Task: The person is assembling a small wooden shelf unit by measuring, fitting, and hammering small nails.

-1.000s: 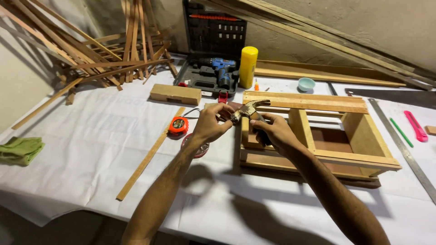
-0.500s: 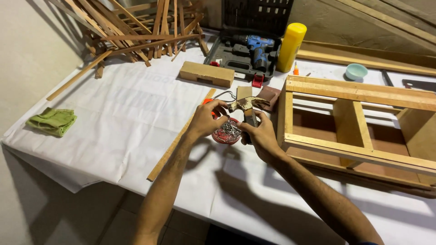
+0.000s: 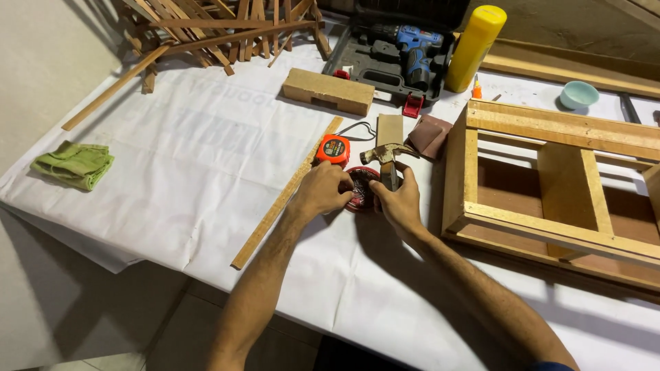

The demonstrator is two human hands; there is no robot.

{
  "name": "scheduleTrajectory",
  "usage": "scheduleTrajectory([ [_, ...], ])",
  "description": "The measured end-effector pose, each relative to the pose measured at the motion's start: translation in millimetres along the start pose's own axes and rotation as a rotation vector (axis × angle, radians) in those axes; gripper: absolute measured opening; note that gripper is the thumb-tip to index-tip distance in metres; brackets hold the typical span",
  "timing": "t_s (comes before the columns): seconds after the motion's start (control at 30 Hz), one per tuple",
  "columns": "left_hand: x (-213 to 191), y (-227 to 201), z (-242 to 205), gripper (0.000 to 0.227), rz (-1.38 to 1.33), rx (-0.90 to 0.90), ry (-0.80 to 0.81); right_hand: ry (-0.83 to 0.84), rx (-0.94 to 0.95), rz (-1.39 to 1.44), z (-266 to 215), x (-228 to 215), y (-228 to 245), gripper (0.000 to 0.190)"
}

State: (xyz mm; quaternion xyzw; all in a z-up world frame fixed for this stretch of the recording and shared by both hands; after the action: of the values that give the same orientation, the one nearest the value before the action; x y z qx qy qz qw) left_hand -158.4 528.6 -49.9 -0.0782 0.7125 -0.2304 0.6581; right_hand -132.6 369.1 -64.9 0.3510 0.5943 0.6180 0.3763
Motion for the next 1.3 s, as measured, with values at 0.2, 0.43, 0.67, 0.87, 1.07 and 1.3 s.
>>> scheduleTrajectory([
  [0.2,19.5,7.8,12.0,0.009,0.01,0.04,0.026,-0.01,0.027,-0.043,3.2,1.9,-4.7,0.053],
  [0.43,31.3,8.3,15.3,0.016,0.033,0.081,0.038,-0.005,-0.023,-0.042,4.2,-3.2,-9.1,0.05],
  [0.67,24.1,-0.3,11.2,0.01,-0.122,0.102,-0.003,-0.066,-0.096,-0.07,1.6,-14.0,-23.1,0.047],
  [0.87,14.4,-7.5,7.9,0.014,-0.141,0.188,-0.121,-0.096,-0.107,-0.039,4.4,-17.7,-32.1,0.043],
  [1.07,1.8,-7.0,12.6,0.016,-0.206,0.283,-0.219,-0.087,-0.125,-0.015,9.1,-18.6,-27.5,0.047],
  [1.3,10.9,-4.5,15.2,0.016,-0.333,0.317,-0.223,-0.084,-0.162,-0.027,3.7,-17.1,-23.3,0.04],
])
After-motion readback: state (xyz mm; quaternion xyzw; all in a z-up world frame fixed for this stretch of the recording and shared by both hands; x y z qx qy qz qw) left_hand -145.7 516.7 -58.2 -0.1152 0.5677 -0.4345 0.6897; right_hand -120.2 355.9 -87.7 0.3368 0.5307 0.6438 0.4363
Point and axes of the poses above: each hand's wrist, its own z-axis towards the middle knuckle, its own x-axis out of the palm, y = z × x, the point moved 10 cm from there along z, towards the middle knuckle, and after that the axes turned 14 degrees about y, right-handed, at the moved point
